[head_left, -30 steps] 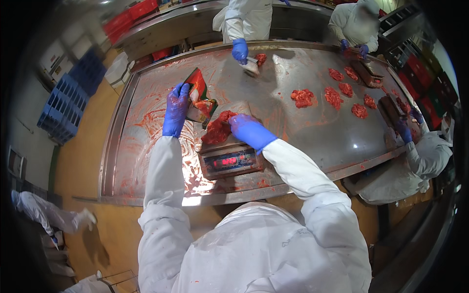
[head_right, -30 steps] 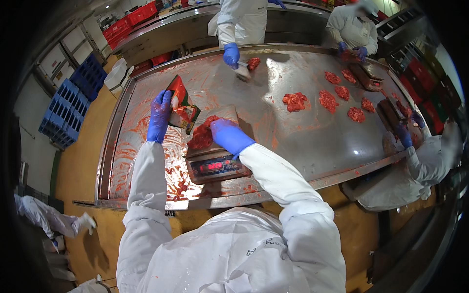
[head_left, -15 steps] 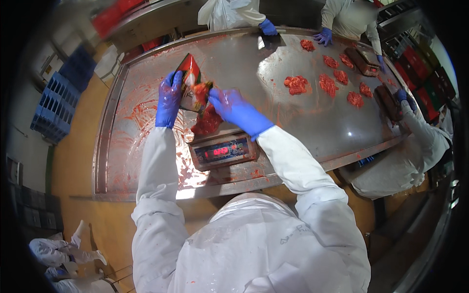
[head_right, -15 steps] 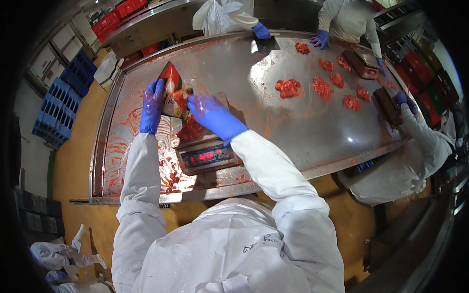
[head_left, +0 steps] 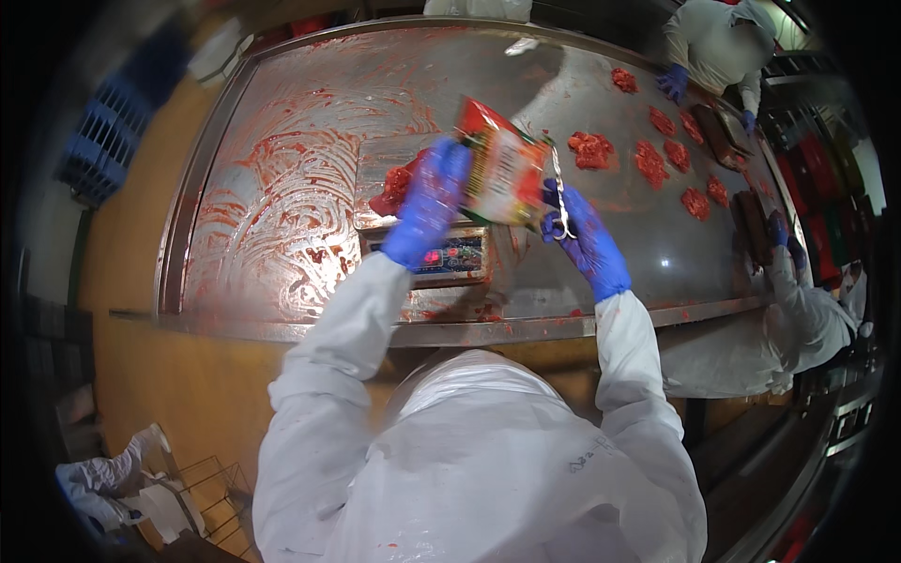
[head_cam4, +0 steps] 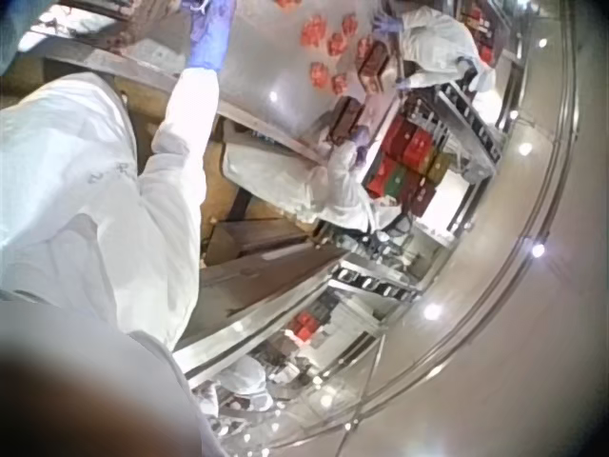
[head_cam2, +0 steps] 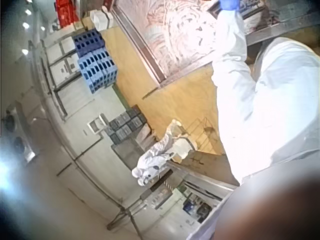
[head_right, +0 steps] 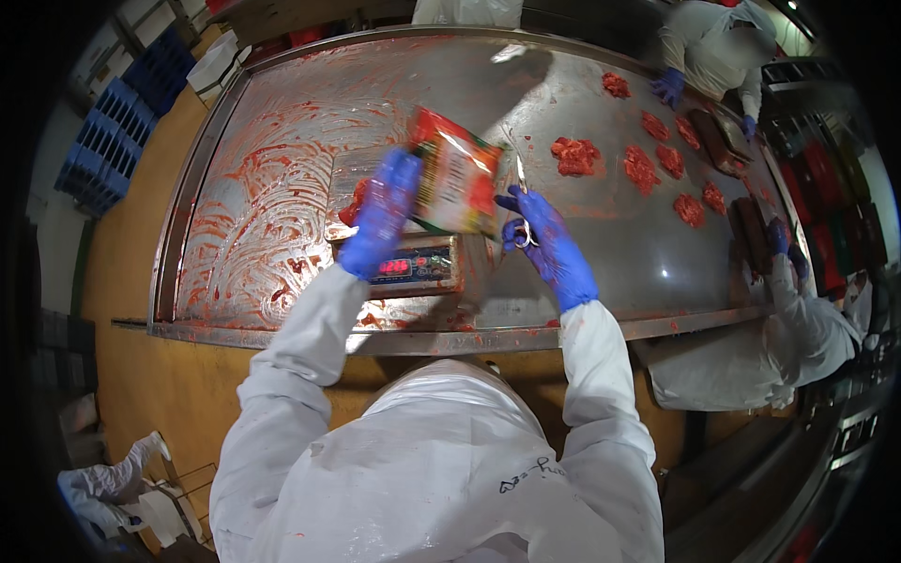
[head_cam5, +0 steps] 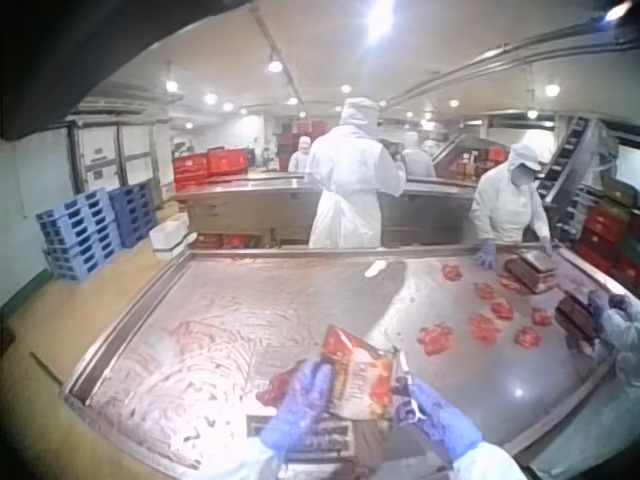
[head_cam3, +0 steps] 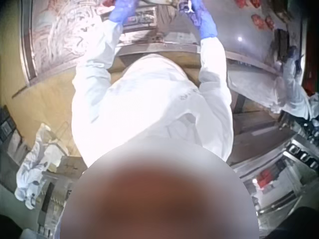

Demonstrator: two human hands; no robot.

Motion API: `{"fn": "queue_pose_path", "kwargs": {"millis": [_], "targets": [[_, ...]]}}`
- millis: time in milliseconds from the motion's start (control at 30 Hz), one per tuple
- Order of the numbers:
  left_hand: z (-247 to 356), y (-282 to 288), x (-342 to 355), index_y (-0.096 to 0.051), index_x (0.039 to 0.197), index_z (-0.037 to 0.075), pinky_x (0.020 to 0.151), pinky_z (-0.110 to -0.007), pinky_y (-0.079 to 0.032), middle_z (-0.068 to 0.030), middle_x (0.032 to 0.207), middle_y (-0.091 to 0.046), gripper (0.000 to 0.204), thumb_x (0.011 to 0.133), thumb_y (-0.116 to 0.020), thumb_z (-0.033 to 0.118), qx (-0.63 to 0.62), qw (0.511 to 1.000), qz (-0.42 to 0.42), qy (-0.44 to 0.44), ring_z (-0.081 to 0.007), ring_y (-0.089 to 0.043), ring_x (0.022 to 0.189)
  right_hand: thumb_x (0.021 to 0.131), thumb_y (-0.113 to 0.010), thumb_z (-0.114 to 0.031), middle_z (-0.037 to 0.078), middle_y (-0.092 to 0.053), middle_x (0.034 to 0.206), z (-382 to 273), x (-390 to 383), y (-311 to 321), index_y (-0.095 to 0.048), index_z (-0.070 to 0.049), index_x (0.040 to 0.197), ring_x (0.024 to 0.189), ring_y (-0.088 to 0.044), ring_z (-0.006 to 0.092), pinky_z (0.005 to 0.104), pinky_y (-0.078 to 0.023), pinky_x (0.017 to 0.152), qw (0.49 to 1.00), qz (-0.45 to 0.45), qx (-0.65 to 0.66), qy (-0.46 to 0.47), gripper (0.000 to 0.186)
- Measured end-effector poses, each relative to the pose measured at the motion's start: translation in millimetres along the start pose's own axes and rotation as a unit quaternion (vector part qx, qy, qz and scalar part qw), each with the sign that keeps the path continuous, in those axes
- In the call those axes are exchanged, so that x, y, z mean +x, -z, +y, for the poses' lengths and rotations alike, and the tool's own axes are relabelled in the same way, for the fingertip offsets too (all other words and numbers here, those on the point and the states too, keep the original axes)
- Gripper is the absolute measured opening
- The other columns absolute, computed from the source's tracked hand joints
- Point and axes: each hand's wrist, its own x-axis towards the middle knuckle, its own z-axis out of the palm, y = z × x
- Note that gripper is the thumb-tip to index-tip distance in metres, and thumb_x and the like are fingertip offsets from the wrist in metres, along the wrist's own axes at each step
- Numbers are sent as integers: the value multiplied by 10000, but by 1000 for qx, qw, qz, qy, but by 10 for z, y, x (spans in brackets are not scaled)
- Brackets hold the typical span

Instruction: The person cleans a stainless steel table in a meat processing facility using a squeegee-like tool to wipe away blood and meat residue. The person also handles packaged meat and a digital scale.

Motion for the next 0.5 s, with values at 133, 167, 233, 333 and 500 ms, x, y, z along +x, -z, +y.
{"fn": "queue_pose_path", "kwargs": {"millis": [133, 167, 233, 333, 500], "targets": [[-14, -463, -423, -298, 1391, 3, 1050, -372, -337, -240, 1327, -423, 527, 966, -479, 257, -7, 978, -206, 17, -289, -415, 1263, 937, -527, -182, 66, -595, 1122, 378, -108, 614, -505, -25, 1249, 893, -577, 101, 265, -494, 670, 999, 26, 1, 36, 350], [-133, -509, -500, -306, 1383, -4, 1042, -367, -345, -233, 1307, -449, 540, 962, -487, 282, -35, 970, -239, 18, -275, -437, 1244, 920, -554, -201, 56, -609, 1038, 435, -167, 811, -537, -28, 1193, 847, -579, 99, 264, -490, 658, 999, 37, -21, 26, 324], [-329, -532, -666, -336, 1364, -10, 1026, -358, -359, -209, 1273, -489, 539, 958, -499, 305, -56, 953, -296, 30, -249, -470, 1210, 878, -613, -233, 29, -605, 853, 410, -355, 1358, -584, -30, 1067, 726, -567, 96, 262, -478, 615, 980, 67, -170, -75, 279], [-464, -210, -933, -408, 1325, -6, 1009, -343, -371, -159, 1232, -525, 491, 958, -503, 306, -51, 938, -337, 60, -219, -493, 1171, 807, -690, -247, -16, -523, 642, 321, -672, 1704, -586, -32, 917, 541, -485, 76, 249, -435, 526, 890, 152, -366, -227, 262], [-250, 603, -1093, -495, 1253, -9, 975, -310, -384, -104, 1202, -546, 445, 964, -482, 329, 1, 995, 7, 104, -183, -509, 1116, 832, -654, -169, -7, -551, 701, 183, -645, 1977, -600, -37, 968, 566, -493, 72, 236, -432, 538, 904, 291, -314, -25, 196]]}}
